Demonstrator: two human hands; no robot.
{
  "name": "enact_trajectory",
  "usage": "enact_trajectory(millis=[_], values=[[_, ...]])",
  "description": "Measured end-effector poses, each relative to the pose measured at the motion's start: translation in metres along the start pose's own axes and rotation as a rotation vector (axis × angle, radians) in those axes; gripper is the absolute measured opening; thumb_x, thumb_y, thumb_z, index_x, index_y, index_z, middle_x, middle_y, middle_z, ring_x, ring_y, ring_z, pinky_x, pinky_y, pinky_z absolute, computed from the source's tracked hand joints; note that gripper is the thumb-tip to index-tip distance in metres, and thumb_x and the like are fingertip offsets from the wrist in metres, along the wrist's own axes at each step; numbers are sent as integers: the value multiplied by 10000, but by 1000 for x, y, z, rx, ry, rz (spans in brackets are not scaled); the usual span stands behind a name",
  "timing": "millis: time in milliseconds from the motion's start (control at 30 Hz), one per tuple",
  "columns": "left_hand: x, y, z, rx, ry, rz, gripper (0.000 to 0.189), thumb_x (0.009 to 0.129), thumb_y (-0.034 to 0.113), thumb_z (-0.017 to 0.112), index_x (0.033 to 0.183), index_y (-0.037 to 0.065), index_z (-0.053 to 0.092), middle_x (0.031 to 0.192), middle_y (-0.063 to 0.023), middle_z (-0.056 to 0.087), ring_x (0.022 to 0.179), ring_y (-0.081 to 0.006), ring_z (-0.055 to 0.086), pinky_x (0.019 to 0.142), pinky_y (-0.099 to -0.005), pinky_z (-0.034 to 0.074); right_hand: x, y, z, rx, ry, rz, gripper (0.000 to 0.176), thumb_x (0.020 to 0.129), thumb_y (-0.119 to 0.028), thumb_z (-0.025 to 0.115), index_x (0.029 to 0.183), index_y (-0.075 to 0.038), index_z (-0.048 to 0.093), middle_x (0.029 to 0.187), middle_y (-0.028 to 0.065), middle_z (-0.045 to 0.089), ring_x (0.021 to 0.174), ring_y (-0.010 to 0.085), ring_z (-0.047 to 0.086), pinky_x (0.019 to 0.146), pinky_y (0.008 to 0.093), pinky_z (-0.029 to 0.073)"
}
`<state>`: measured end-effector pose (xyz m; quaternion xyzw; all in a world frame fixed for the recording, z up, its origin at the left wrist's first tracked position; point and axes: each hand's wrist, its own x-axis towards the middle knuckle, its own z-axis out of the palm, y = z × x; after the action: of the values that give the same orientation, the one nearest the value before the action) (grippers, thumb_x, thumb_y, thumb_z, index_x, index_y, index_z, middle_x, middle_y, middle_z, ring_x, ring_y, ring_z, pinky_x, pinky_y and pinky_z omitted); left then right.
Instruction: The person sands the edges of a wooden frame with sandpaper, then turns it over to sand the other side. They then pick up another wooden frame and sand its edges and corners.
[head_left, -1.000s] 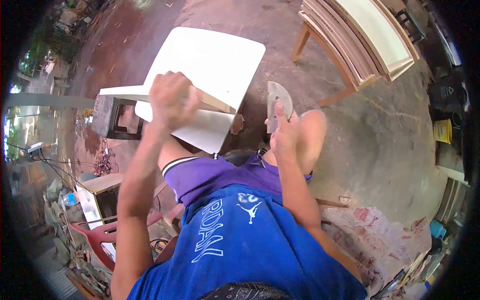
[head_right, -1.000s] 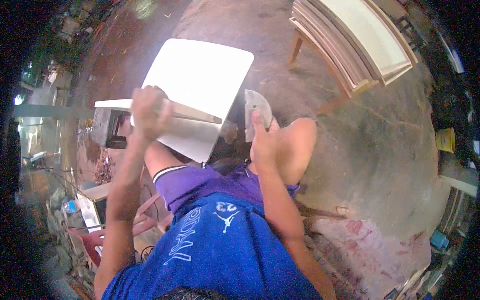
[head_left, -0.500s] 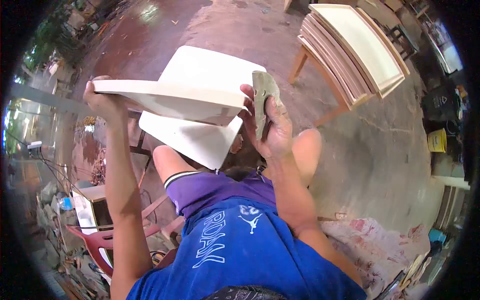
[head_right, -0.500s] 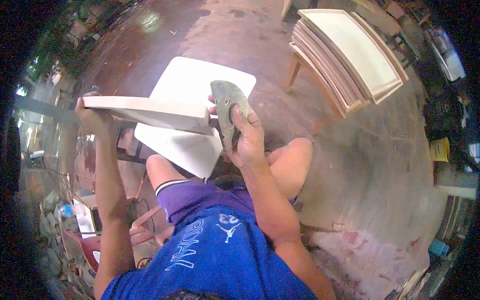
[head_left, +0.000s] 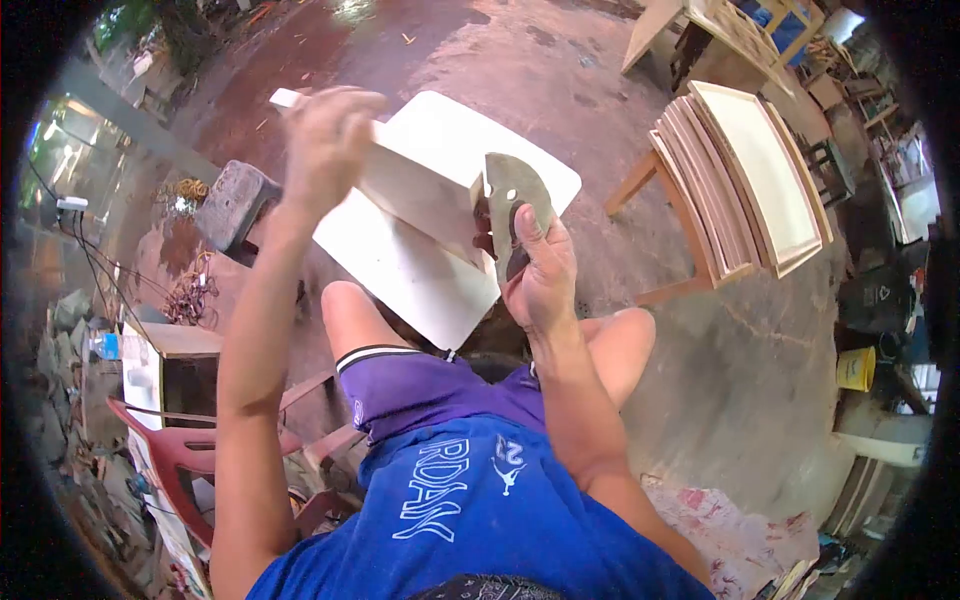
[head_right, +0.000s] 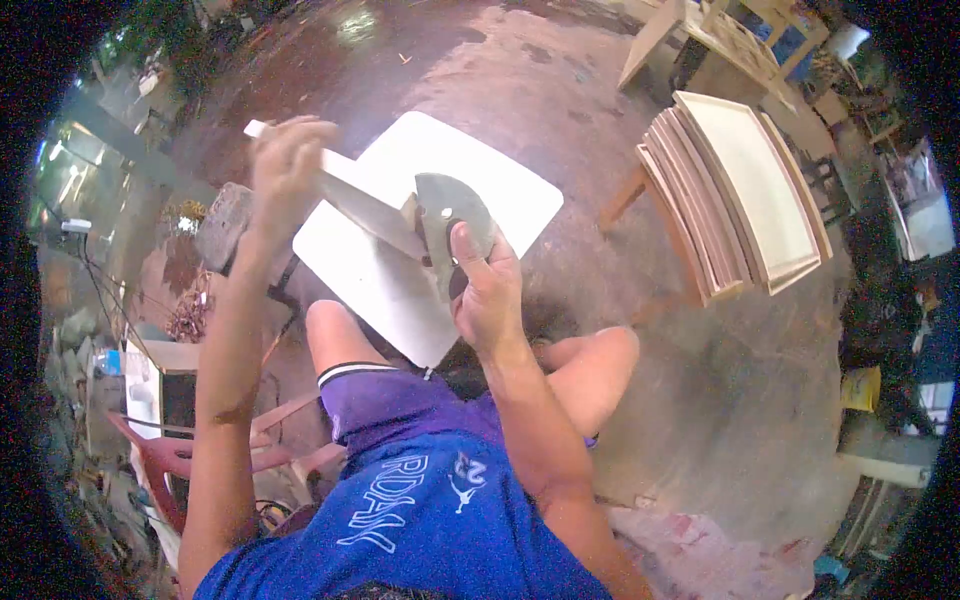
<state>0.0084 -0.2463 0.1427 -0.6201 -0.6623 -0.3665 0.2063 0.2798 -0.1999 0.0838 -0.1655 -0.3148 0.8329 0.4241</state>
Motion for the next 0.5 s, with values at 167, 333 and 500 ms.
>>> enact_trajectory(millis=[167, 333, 500], values=[[0, 49, 6, -92, -68, 79, 244, 931, 210, 552, 830, 46, 701, 825, -94, 668, 851, -274, 593, 917, -397, 402, 9, -18, 10, -42, 28, -70, 393, 1010, -299, 715, 1288, -68, 562, 969, 74, 672, 669, 145, 641, 518, 309, 558], [-6, 49, 27, -80, 236, 127, 219, 853, 185, 588, 666, 78, 630, 664, -50, 574, 646, -237, 503, 795, -381, 368, 20, -15, 37, -80, 47, -113, 433, 965, -264, 778, 1277, -42, 576, 972, 61, 675, 688, 130, 640, 503, 283, 545], [0, 49, 36, -80, 267, 101, 206, 822, 187, 597, 647, 82, 632, 647, -33, 576, 632, -225, 505, 782, -369, 368, 25, -12, 46, -297, 168, -104, 400, 953, -282, 802, 1190, 15, 678, 940, 48, 717, 753, 113, 650, 549, 275, 537]])
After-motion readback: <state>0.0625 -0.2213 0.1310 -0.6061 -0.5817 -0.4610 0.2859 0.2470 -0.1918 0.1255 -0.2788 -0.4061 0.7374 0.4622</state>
